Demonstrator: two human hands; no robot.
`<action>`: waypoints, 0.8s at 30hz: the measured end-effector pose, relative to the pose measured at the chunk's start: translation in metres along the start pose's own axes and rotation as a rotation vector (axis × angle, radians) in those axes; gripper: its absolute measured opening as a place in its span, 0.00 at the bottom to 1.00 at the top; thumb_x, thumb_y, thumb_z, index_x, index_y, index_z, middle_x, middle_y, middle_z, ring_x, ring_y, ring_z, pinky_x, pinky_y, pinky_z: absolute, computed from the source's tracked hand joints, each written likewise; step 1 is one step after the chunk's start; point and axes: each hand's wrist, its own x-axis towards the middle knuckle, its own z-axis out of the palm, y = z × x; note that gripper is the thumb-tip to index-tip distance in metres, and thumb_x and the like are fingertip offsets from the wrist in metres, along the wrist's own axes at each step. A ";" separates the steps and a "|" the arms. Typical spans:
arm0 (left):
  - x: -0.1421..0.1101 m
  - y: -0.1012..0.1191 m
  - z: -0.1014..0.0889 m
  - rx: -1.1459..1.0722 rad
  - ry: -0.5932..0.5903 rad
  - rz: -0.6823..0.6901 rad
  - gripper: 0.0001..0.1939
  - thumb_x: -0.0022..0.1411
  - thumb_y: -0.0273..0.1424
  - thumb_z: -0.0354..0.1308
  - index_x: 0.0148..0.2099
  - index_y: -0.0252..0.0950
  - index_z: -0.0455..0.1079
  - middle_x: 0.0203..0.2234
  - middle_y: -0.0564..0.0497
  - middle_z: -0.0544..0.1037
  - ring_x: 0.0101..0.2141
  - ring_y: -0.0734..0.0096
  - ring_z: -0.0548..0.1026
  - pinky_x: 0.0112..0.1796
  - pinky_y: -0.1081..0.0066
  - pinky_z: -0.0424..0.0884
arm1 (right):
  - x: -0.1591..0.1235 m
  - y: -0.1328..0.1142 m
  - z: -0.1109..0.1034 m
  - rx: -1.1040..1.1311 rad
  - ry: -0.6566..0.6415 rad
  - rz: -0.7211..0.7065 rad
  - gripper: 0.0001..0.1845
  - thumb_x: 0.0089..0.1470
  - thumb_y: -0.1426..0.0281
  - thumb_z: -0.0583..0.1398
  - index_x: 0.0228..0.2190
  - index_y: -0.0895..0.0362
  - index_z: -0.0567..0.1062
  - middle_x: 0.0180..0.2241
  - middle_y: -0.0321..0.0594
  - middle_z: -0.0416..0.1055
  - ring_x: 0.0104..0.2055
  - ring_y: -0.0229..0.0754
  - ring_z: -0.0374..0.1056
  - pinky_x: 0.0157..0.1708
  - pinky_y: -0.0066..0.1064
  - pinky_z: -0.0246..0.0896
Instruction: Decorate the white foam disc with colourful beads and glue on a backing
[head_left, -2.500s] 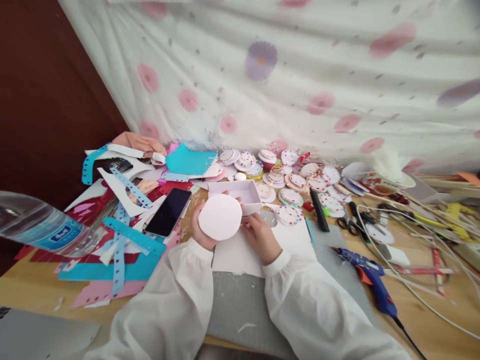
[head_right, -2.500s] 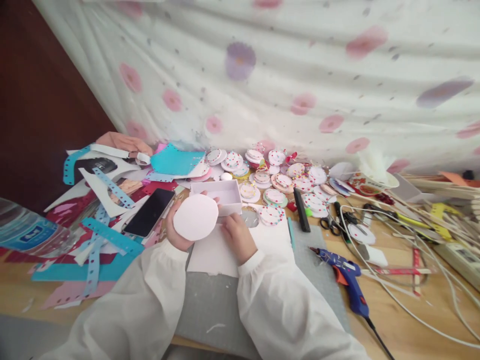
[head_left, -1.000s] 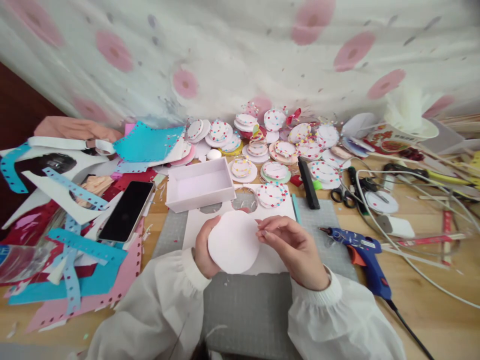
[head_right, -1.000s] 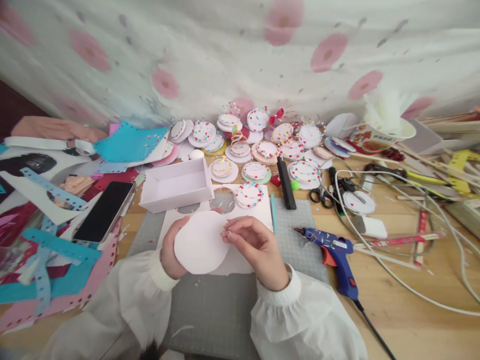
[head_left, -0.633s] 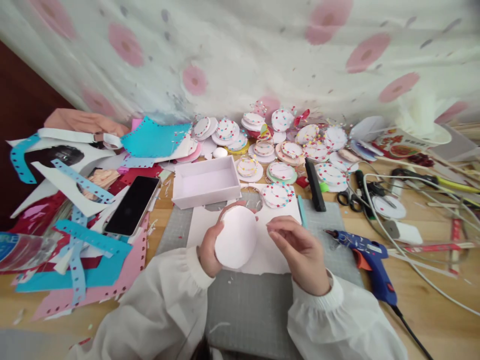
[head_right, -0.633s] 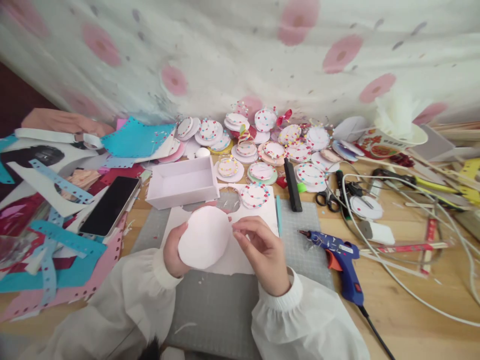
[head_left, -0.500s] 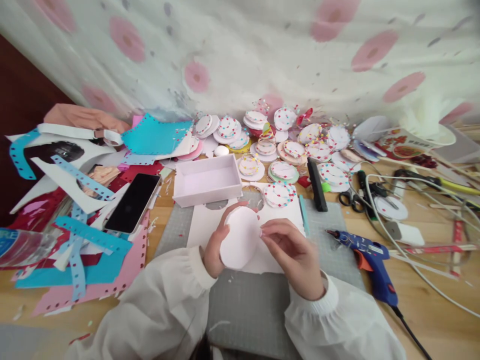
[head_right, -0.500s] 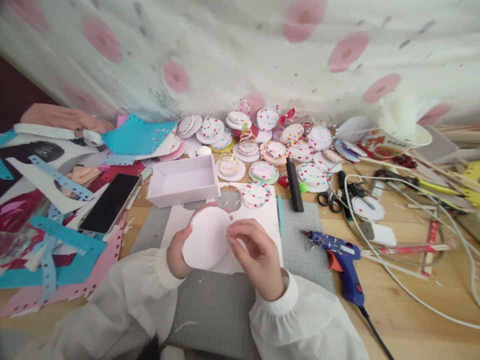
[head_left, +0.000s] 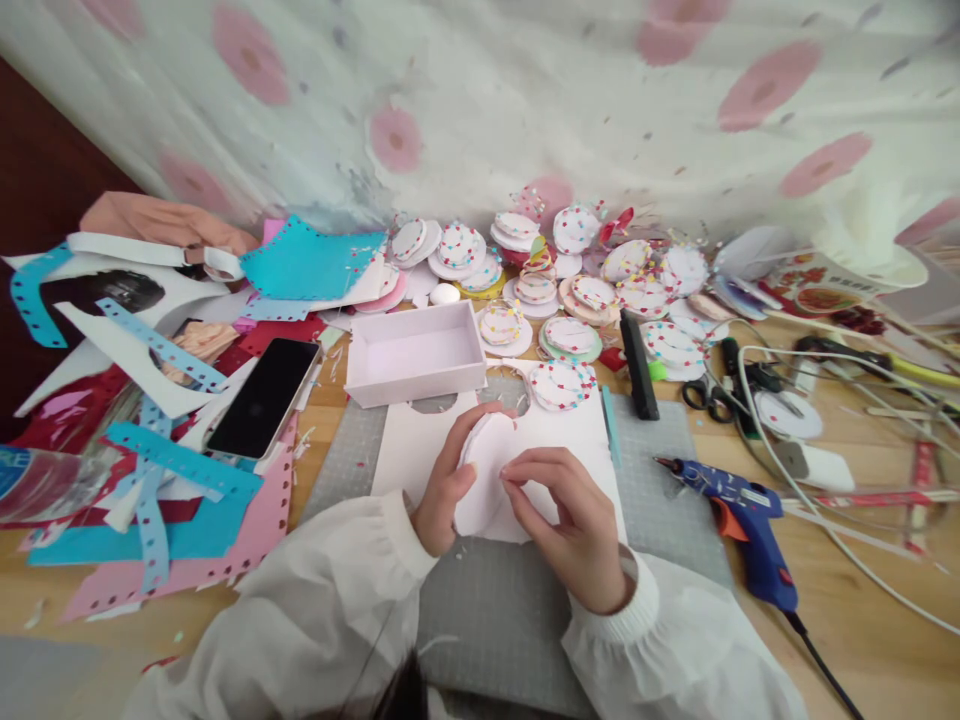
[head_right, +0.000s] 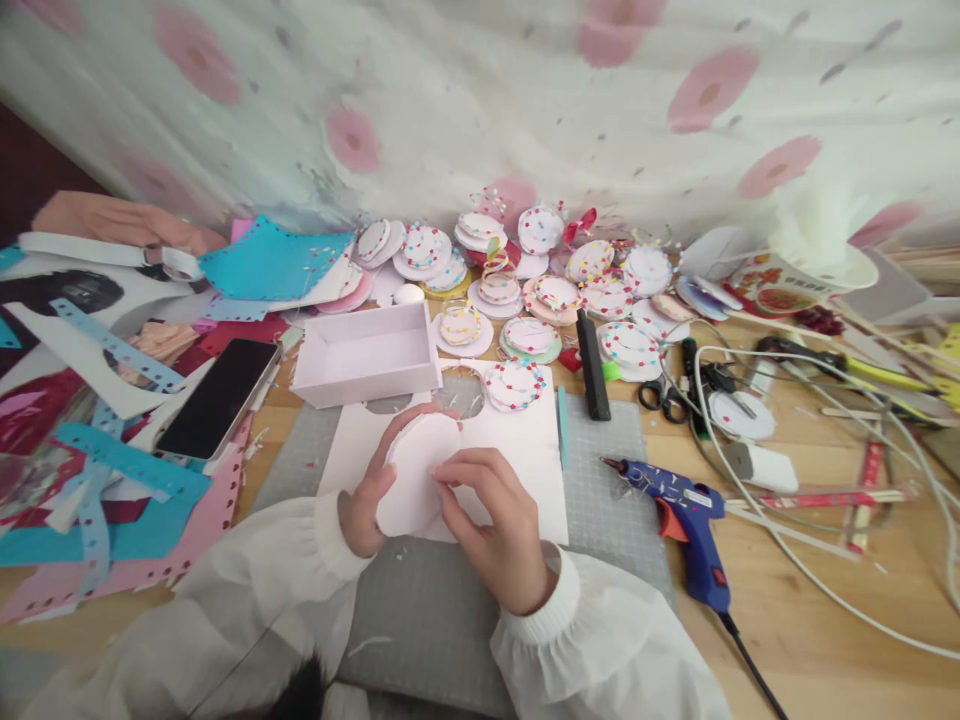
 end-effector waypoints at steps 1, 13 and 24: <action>0.000 0.000 0.000 -0.008 0.000 -0.005 0.28 0.58 0.42 0.53 0.58 0.35 0.61 0.54 0.41 0.67 0.56 0.46 0.61 0.58 0.54 0.49 | 0.000 0.000 0.001 0.005 -0.004 0.010 0.12 0.52 0.79 0.59 0.38 0.52 0.73 0.36 0.42 0.71 0.40 0.42 0.69 0.38 0.36 0.68; 0.000 0.002 0.003 -0.008 -0.025 0.016 0.27 0.59 0.41 0.52 0.59 0.35 0.61 0.55 0.41 0.67 0.56 0.45 0.60 0.58 0.53 0.50 | 0.001 0.002 0.003 -0.048 0.025 -0.067 0.14 0.52 0.80 0.60 0.38 0.51 0.74 0.36 0.40 0.74 0.40 0.42 0.71 0.39 0.35 0.69; -0.001 0.001 0.001 0.006 -0.045 -0.004 0.28 0.60 0.41 0.50 0.60 0.35 0.59 0.56 0.41 0.66 0.58 0.45 0.59 0.59 0.53 0.49 | -0.002 0.004 0.004 -0.094 0.024 -0.098 0.15 0.52 0.80 0.59 0.39 0.51 0.75 0.37 0.40 0.75 0.40 0.41 0.72 0.39 0.35 0.71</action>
